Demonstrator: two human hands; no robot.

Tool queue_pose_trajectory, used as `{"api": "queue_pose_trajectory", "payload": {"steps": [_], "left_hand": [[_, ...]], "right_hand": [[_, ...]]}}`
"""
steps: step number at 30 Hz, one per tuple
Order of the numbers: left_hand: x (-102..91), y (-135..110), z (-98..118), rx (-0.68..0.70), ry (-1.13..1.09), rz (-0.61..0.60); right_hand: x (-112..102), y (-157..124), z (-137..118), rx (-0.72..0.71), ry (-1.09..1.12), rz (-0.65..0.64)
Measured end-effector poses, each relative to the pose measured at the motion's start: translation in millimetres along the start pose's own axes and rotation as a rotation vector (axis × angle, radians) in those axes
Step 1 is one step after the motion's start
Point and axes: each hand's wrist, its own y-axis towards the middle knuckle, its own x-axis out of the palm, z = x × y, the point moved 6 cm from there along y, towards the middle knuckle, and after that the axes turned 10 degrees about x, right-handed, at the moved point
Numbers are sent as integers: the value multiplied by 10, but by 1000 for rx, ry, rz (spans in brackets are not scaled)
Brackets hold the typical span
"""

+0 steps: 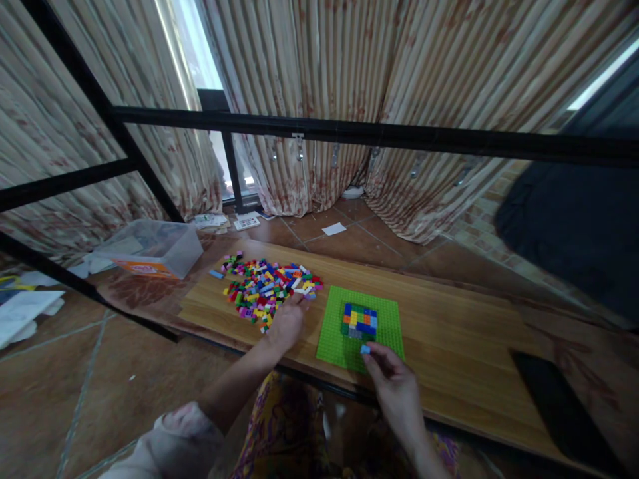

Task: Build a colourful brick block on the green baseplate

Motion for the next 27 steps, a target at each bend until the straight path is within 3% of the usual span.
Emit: {"api": "queue_pose_trajectory", "payload": {"steps": [4, 7, 10, 17, 27], "left_hand": [[-37, -65, 75, -56, 8, 46], [-37, -142, 271, -37, -99, 102], [45, -204, 513, 13, -261, 119], [297, -210, 786, -2, -363, 10], [348, -205, 850, 15, -292, -10]], "right_hand": [[68, 120, -137, -145, -231, 28], [127, 210, -270, -335, -351, 109], [192, 292, -284, -424, -423, 176], [222, 364, -136, -427, -486, 233], [181, 335, -124, -412, -393, 252]]}}
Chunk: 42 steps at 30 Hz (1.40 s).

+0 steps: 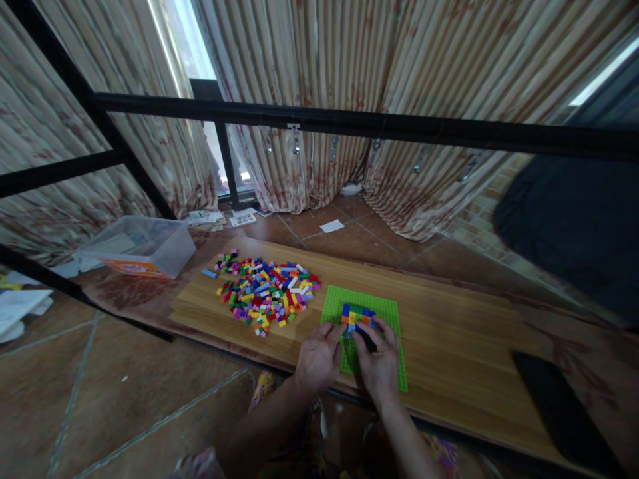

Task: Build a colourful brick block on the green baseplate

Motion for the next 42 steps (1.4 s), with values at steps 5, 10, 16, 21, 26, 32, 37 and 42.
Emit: {"api": "queue_pose_trajectory", "payload": {"steps": [5, 10, 16, 21, 26, 32, 37, 42], "left_hand": [[45, -19, 6, 26, 96, -30], [95, -34, 22, 80, 209, -44], [123, -32, 41, 92, 312, -39], [93, 1, 79, 89, 349, -49], [115, 18, 79, 102, 337, -74], [99, -60, 32, 95, 264, 90], [43, -118, 8, 55, 131, 183], [86, -120, 15, 64, 135, 102]], "right_hand": [[-11, -53, -39, -73, -34, 15], [25, -97, -87, -145, -130, 21], [44, -105, -96, -180, -189, 56], [64, -115, -100, -177, -241, 52], [83, -119, -95, -170, -257, 49], [-13, -102, -57, -126, -116, 92], [-105, -96, -5, -68, -49, 151], [-114, -92, 25, -91, -23, 163]]}}
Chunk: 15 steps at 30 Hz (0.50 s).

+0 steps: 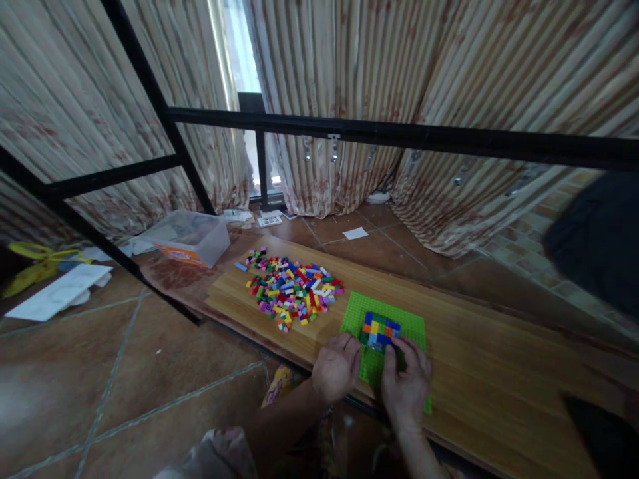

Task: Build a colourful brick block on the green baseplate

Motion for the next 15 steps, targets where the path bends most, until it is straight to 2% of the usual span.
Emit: {"api": "queue_pose_trajectory", "payload": {"steps": [15], "left_hand": [[4, -15, 17, 54, 51, -35]], "right_hand": [[70, -6, 70, -16, -29, -76]]}}
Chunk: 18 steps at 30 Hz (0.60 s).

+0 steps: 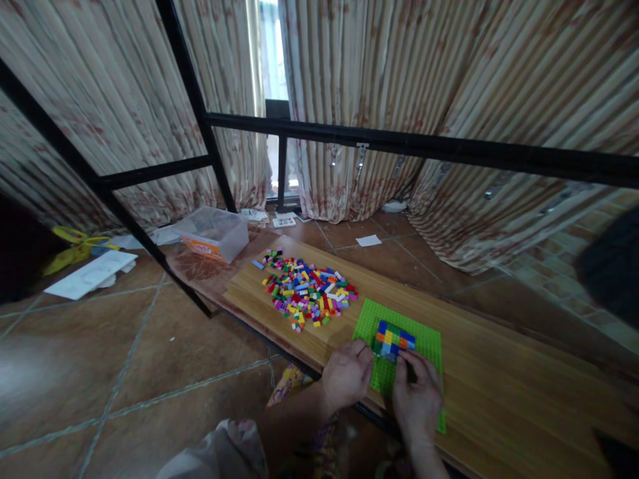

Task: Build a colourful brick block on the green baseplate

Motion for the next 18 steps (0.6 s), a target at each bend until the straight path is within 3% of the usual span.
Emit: {"api": "queue_pose_trajectory", "payload": {"steps": [18], "left_hand": [[16, 2, 8, 10, 3, -11]], "right_hand": [[-1, -2, -11, 9, -1, -13]]}}
